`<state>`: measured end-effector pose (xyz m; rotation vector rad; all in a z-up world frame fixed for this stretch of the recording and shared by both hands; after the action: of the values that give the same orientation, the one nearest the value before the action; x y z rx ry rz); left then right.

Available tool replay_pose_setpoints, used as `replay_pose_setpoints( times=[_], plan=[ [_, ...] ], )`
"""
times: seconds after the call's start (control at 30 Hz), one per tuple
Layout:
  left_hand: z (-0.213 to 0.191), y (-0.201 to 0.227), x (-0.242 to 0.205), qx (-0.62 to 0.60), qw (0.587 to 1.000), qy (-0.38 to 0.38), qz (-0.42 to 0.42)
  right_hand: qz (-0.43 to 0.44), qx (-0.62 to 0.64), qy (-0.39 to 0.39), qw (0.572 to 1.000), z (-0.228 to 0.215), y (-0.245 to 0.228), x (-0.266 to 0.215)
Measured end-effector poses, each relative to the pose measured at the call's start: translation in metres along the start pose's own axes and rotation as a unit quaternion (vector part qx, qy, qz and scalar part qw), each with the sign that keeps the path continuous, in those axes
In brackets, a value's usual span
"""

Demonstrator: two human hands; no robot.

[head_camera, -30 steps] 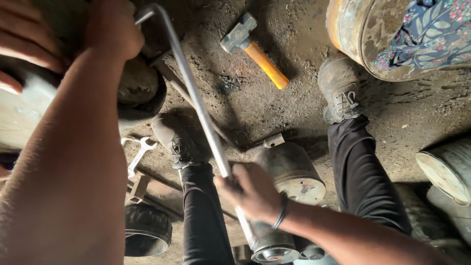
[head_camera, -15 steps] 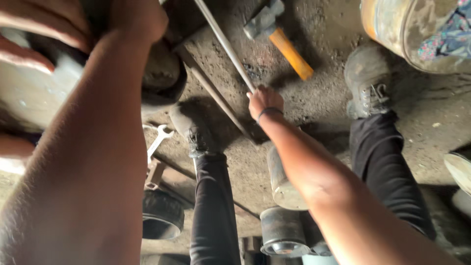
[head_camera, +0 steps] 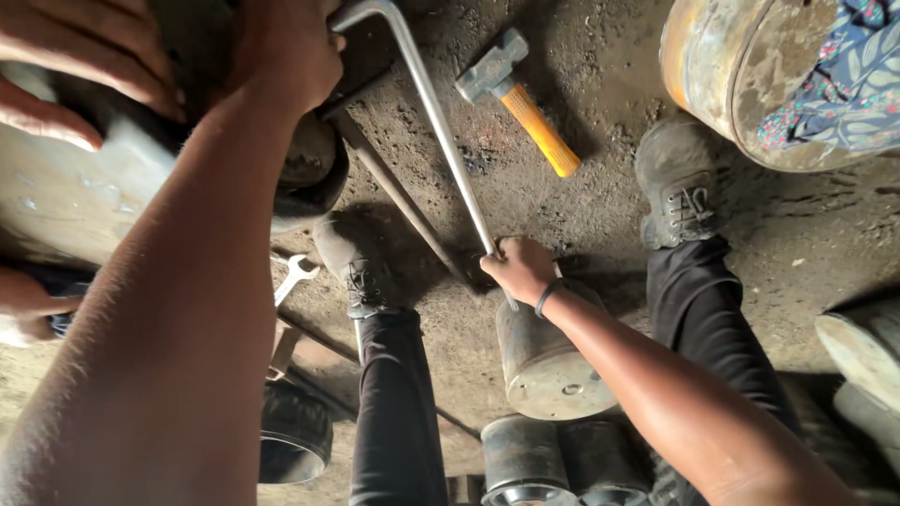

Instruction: The person uses a long metal rod to apply force to a bolt on a cylindrical metal component. They then use a wrench to loosen and remove the bolt, separating the component into two parts. The person continues to manipulate the parts and tools on the ground.

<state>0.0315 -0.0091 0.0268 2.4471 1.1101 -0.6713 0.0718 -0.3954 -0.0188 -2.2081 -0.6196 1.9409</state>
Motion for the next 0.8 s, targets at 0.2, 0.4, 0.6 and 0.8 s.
replay_pose_setpoints(
  times=[0.2, 0.4, 0.6, 0.8],
  plan=[
    [-0.046, 0.045, -0.027, -0.058, 0.983, -0.176, 0.013, -0.090, 0.558, -0.160, 0.809, -0.049, -0.031, -0.019],
    [-0.084, 0.077, -0.153, -0.081, 0.961, 0.026, 0.263, -0.231, 0.477, -0.216, 0.820, -0.122, -0.105, -0.097],
    [-0.136, 0.067, -0.282, -0.147, 0.959, -0.066, 0.233, -0.284, 0.148, -0.265, 0.909, -0.109, -0.179, -0.204],
    [-0.170, -0.008, -0.363, -0.176, 0.949, 0.021, 0.259, -0.380, 0.147, -0.232, 0.883, -0.063, -0.249, -0.288]
  ],
)
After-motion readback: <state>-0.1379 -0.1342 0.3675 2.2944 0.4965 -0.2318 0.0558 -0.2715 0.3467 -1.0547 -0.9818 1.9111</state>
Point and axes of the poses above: each hand's wrist, its own x-axis towards the middle knuckle, its own z-axis out of the palm, y = z × x, the point moved 2 cm from there along x, towards the middle knuckle, and after that the axes turned 10 degrees about x, right-handed, at the moved point
